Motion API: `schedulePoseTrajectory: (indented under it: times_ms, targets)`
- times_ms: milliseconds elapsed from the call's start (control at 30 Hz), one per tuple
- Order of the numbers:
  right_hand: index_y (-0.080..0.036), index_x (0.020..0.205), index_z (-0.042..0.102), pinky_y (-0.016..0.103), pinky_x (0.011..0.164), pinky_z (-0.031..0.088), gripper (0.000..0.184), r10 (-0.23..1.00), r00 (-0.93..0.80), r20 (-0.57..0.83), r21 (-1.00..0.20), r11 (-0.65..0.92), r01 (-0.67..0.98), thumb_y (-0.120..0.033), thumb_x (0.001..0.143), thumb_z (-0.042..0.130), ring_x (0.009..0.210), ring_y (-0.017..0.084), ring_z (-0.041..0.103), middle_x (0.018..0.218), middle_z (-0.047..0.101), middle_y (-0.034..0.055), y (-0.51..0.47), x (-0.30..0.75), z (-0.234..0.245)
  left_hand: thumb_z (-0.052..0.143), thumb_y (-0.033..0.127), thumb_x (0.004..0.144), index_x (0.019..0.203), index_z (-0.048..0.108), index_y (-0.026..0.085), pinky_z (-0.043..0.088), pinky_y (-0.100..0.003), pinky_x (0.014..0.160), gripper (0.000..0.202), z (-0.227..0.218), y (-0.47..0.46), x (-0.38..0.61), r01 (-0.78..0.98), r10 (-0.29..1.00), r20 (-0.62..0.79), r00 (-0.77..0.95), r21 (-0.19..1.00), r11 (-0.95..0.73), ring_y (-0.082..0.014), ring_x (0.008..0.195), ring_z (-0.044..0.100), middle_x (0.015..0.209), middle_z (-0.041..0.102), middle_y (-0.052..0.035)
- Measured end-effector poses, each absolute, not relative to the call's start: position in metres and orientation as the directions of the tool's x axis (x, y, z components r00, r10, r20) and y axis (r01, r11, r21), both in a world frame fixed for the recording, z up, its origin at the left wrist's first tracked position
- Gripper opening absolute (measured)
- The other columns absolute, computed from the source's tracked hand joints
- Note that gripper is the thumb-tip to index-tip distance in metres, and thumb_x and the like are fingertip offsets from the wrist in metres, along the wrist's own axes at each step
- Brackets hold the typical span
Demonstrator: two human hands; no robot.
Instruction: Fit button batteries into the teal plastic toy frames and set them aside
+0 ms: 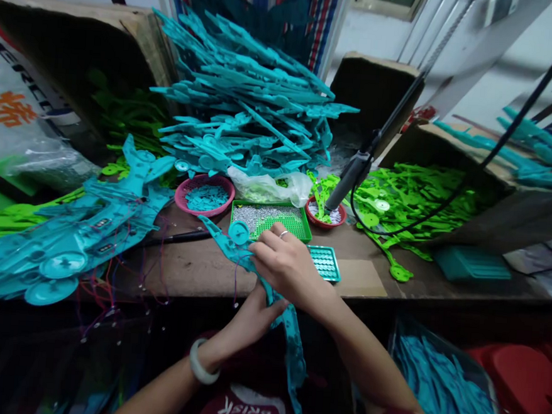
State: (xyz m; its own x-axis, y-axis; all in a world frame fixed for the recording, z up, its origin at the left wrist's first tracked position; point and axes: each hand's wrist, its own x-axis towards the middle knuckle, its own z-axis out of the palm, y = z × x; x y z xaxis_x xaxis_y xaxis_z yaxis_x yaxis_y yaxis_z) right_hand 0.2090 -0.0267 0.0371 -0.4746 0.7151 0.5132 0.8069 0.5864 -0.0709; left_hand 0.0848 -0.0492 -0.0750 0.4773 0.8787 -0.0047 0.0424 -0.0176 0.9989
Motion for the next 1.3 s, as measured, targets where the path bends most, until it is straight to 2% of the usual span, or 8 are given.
schedulePoseTrajectory:
  times_ms: [133,333,500,633,833,1000,1133,1300]
  targets:
    - [-0.020,0.100,0.064,0.034,0.077,0.045,0.006,0.771,-0.399,0.497,-0.280,0.578,0.767,-0.021,0.096,0.059,0.092,0.022,0.051,0.093,0.063,0.0068,-0.022,0.228,0.037,0.062,0.042,0.092,0.128,0.055,0.019,0.034,-0.047,0.116,0.043,-0.075,-0.048,0.079,0.029,0.814,-0.005,0.580,0.999,-0.015,-0.0328,0.136,0.047,0.137,0.058,-0.0128]
    - [-0.018,0.094,0.063,0.033,0.075,0.045,0.016,0.767,-0.450,0.457,-0.203,0.583,0.787,-0.007,0.090,0.053,0.090,0.023,0.053,0.088,0.063,0.0070,-0.021,0.212,0.024,0.066,0.040,0.088,0.139,0.046,0.017,0.030,-0.048,0.118,0.059,-0.076,-0.048,0.080,0.055,0.836,-0.029,0.548,0.998,-0.002,-0.0352,0.143,0.039,0.148,0.050,-0.0164]
    - [-0.016,0.105,0.060,0.032,0.069,0.048,0.022,0.898,0.139,0.417,-0.758,0.259,0.599,-0.014,0.084,0.055,0.071,0.018,0.057,0.083,0.060,0.0035,0.000,0.235,-0.005,0.066,0.047,0.088,0.117,0.060,0.016,0.042,-0.046,0.106,0.042,-0.078,-0.050,0.078,0.071,0.839,-0.104,0.534,0.994,0.079,-0.0325,0.118,0.058,0.120,0.066,-0.0132]
    - [-0.016,0.117,0.056,0.044,0.083,0.050,0.034,0.681,0.417,0.601,-0.694,0.187,0.695,-0.015,0.083,0.056,0.089,0.024,0.056,0.108,0.055,0.0132,-0.002,0.243,-0.007,0.074,0.047,0.082,0.106,0.065,0.017,0.045,-0.043,0.101,0.040,-0.077,-0.050,0.079,0.025,0.858,-0.114,0.501,0.993,0.118,-0.0303,0.110,0.061,0.111,0.069,-0.0105]
    - [-0.021,0.091,0.063,0.048,0.089,0.047,0.003,0.759,-0.210,0.616,-0.357,0.507,0.784,-0.020,0.091,0.060,0.105,0.030,0.049,0.107,0.059,0.0126,-0.017,0.200,0.018,0.075,0.039,0.082,0.121,0.063,0.021,0.041,-0.046,0.111,0.044,-0.065,-0.049,0.085,-0.016,0.820,-0.050,0.570,0.997,0.072,-0.0337,0.131,0.052,0.136,0.062,-0.0106]
    - [-0.022,0.082,0.057,0.044,0.089,0.050,0.019,0.863,-0.129,0.488,-0.814,0.503,0.292,-0.033,0.096,0.056,0.093,0.022,0.057,0.096,0.061,0.0071,-0.021,0.207,0.021,0.084,0.041,0.073,0.122,0.060,0.019,0.044,-0.047,0.107,0.059,-0.073,-0.044,0.083,-0.062,0.786,-0.092,0.611,0.985,0.163,-0.0346,0.125,0.056,0.130,0.064,-0.0118]
    - [-0.024,0.062,0.049,0.028,0.048,0.046,0.051,0.907,-0.271,0.322,-0.939,0.268,-0.217,-0.068,0.086,0.060,0.047,0.010,0.048,0.069,0.054,-0.0005,-0.061,0.270,0.018,0.091,0.049,0.061,0.112,0.060,0.018,0.050,-0.043,0.094,0.067,-0.087,-0.030,0.070,-0.087,0.778,-0.155,0.608,0.962,0.259,-0.0291,0.102,0.065,0.113,0.068,-0.0102]
    - [-0.027,0.071,0.075,0.032,0.061,0.046,0.045,0.729,-0.666,-0.160,-0.975,-0.010,0.224,-0.062,0.092,0.055,0.066,0.016,0.069,0.068,0.065,0.0140,-0.155,0.371,0.015,0.078,0.064,0.074,0.107,0.065,0.020,0.051,-0.037,0.093,0.057,-0.077,-0.002,0.038,-0.203,0.892,-0.072,0.447,0.962,0.180,-0.0259,0.107,0.063,0.112,0.069,-0.0101]
